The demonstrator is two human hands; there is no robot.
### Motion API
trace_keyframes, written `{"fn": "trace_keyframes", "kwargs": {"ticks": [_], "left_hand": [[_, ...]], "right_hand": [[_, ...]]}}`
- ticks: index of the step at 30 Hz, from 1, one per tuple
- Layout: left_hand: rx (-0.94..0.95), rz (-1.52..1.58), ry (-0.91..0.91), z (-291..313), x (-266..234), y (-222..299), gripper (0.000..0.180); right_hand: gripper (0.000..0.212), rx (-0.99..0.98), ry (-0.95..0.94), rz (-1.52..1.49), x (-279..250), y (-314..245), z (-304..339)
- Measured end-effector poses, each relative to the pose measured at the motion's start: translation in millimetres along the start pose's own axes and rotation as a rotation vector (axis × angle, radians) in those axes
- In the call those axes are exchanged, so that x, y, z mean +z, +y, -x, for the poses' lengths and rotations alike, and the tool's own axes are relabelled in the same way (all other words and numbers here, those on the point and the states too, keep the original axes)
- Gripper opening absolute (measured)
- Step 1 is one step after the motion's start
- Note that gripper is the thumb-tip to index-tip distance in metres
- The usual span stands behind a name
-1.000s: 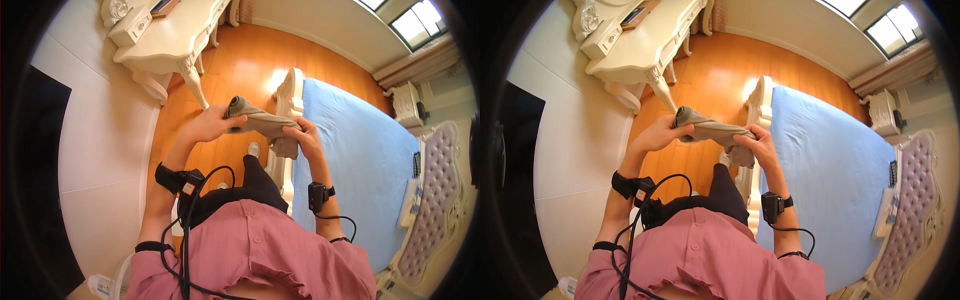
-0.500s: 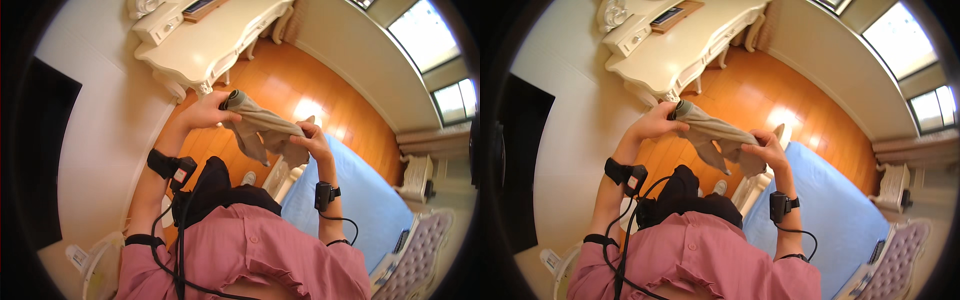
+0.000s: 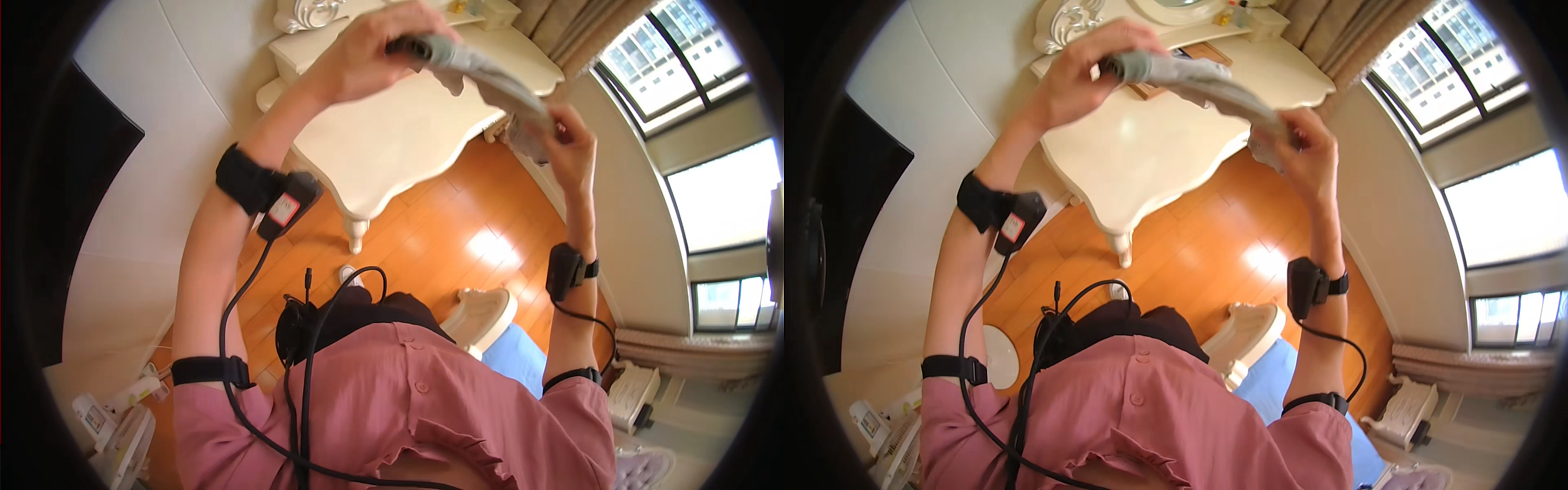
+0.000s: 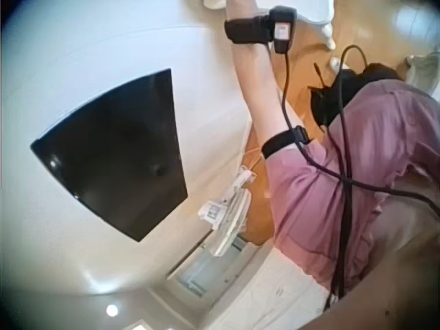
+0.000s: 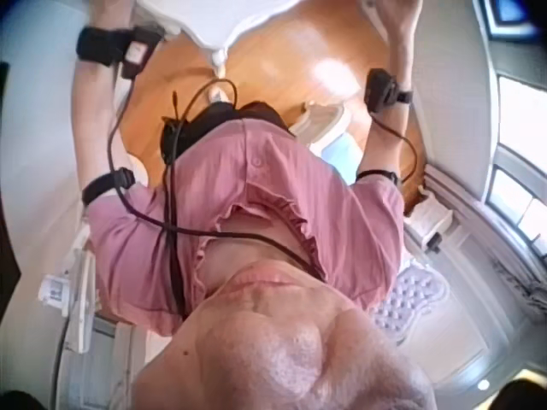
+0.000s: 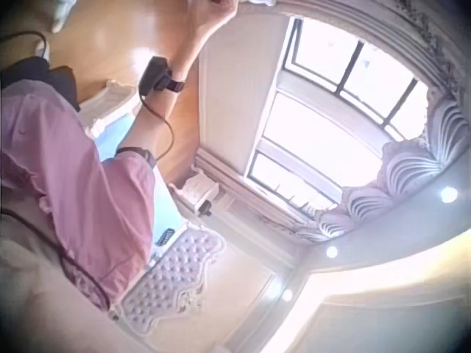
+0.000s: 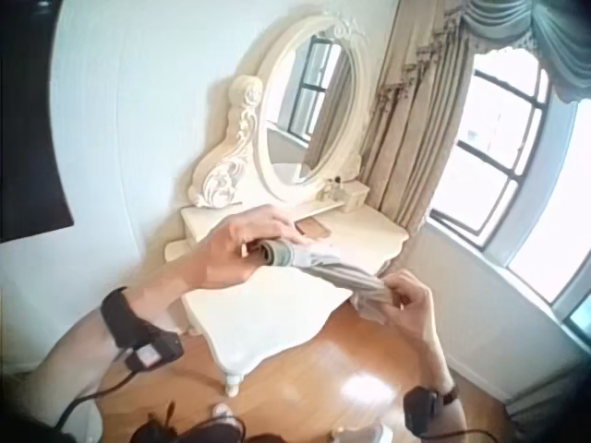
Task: Clean various surfaces in a bedroom, including a wardrobe, vanity, window sill, fan, and door frame using a cloth.
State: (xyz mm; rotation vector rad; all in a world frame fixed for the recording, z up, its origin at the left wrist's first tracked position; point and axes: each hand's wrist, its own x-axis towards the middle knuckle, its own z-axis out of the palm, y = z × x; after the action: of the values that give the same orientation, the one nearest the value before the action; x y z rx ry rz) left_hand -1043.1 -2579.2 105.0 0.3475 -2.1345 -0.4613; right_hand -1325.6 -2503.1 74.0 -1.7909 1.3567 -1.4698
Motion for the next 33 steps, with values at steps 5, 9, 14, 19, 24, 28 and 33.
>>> {"fn": "trace_keyframes", "kwargs": {"ticks": [5, 9, 14, 19, 24, 28, 33], "left_hand": [[-0.224, 0.075, -0.204, 89, 25, -62, 0.041], [-0.521, 0.201, -0.464, 203, 88, -118, 0.034], [-1.015, 0.172, -0.358, 182, 79, -120, 0.026], [-1.061, 0.242, 0.116, 145, 69, -168, 0.042], [-1.366, -0.712, 0.445, 182, 92, -187, 0.067], [-1.430, -0.404, 0.255, 223, 105, -157, 0.071], [-1.604, -0.101, 0.491, 263, 161, -113, 0.089]], "right_hand": [[0.022, -0.150, -0.344, 0.329, 47, 78, 20], [0.028, 0.044, -0.804, 0.230, 78, 166, 59], [0.034, 0.257, -1.086, 0.137, 78, 183, -14], [0.039, -0.069, -0.735, 0.247, 100, 203, -110], [0.050, -0.220, -0.686, 0.139, 142, 237, -120], [0.075, -0.210, -0.718, 0.440, 199, 254, -64], [0.091, 0.023, -0.637, 0.648, 290, 238, -40]]}}
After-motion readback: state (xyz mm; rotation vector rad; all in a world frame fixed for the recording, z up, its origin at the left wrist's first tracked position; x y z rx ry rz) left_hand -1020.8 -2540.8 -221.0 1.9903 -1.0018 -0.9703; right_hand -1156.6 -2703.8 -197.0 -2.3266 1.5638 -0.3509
